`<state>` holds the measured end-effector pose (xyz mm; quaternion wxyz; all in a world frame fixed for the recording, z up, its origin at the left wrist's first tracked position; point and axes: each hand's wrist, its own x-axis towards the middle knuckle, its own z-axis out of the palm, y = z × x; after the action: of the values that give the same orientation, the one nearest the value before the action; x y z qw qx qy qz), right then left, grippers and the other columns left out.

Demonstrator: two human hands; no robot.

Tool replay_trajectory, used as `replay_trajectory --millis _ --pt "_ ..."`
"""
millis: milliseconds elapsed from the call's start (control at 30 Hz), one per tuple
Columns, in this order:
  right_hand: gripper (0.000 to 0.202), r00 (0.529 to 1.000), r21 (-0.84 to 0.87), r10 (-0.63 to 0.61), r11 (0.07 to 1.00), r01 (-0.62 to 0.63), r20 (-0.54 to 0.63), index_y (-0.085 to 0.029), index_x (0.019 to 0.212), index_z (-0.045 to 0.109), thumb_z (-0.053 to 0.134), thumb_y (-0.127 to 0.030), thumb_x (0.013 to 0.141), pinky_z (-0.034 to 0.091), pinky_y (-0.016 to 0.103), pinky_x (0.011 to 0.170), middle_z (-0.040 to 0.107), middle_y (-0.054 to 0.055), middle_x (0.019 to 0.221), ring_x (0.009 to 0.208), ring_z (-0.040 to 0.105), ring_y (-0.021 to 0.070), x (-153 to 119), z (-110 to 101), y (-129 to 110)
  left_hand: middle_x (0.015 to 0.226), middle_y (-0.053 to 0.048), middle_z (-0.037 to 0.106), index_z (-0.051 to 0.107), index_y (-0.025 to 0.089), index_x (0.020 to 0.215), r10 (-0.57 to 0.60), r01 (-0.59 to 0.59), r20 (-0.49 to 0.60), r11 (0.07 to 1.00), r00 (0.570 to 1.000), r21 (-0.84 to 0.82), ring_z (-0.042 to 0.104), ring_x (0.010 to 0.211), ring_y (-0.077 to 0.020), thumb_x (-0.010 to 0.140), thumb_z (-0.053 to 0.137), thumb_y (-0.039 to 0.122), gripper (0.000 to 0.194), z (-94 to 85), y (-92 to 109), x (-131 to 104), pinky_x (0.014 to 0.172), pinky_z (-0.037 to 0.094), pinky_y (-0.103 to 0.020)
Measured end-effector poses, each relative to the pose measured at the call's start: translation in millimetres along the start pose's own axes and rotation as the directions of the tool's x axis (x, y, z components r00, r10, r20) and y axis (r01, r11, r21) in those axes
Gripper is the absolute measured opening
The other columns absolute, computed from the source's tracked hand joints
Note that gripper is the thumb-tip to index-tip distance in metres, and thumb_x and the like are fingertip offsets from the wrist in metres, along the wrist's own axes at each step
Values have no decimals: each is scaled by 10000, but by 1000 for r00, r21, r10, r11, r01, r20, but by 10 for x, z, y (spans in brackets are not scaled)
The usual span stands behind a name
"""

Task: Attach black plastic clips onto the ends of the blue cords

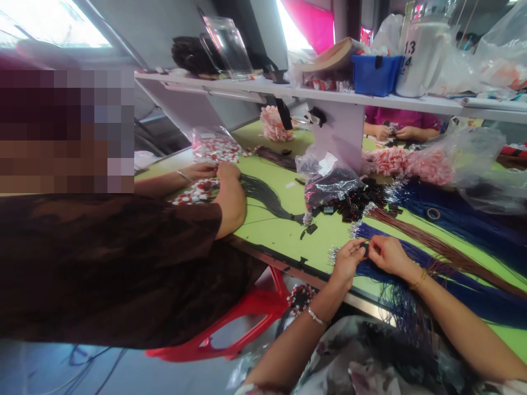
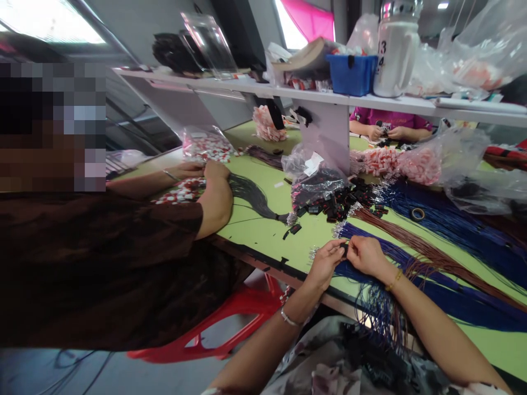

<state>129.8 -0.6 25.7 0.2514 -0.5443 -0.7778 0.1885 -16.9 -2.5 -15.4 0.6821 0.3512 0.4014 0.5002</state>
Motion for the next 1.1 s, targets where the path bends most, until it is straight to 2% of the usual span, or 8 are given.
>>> replay_trajectory --millis 133,200,267,367,433,600,700,1100 --pt "254 998 272 30 961 -44 59 -162 755 595 462 -351 859 348 218 570 604 7 681 604 495 117 48 -301 15 1031 -93 639 603 191 1070 477 -474 97 787 874 395 581 974 -189 832 529 215 251 68 39 -392 881 446 -336" --pt "277 996 297 50 952 -71 76 -160 775 600 461 -382 865 362 223 586 612 11 710 627 504 123 54 -371 -2 1021 -84 647 590 205 1096 547 -752 516 477 659 455 577 976 -187 832 477 161 291 128 2 -676 891 440 -334" --pt "242 987 219 41 973 -74 155 -165 777 601 492 -368 851 354 227 590 607 8 705 620 500 123 19 -312 -38 1010 -67 656 576 213 1131 301 -941 904 244 305 236 590 921 -179 821 466 185 330 194 -83 -922 829 466 -300" --pt "150 969 -22 60 998 -57 241 -172 821 610 591 -316 786 337 237 624 603 27 764 668 503 135 -95 -58 -92 1050 -39 656 610 244 1082 108 -992 994 130 19 5 601 889 -165 843 464 295 285 250 -202 -1066 735 486 -260" --pt "131 972 -138 93 988 -63 217 -178 858 609 594 -285 784 330 243 655 599 42 831 726 509 145 -171 110 -102 1046 -40 661 626 250 1032 200 -993 977 105 68 47 602 893 -170 858 450 357 270 220 -176 -954 748 487 -271" --pt "128 978 -216 68 976 -24 198 -184 833 596 473 -214 848 323 250 682 598 47 832 778 518 157 -232 242 -100 947 -80 643 622 192 997 456 -681 560 154 692 716 562 887 -179 896 352 182 289 -57 296 -45 861 438 -332" --pt "142 979 -262 74 965 -23 187 -177 858 575 437 -208 873 316 250 680 604 51 845 787 530 157 -215 220 -140 992 -95 601 629 163 990 377 -453 363 184 852 872 510 940 -204 851 426 121 250 -210 519 543 891 389 -340" --pt "157 994 -275 31 961 -2 104 -167 832 508 371 -199 902 280 274 604 609 66 750 649 526 158 -220 291 -92 893 -62 548 603 161 771 491 -378 100 508 865 774 484 884 -190 740 580 82 87 -447 507 900 819 352 -302"
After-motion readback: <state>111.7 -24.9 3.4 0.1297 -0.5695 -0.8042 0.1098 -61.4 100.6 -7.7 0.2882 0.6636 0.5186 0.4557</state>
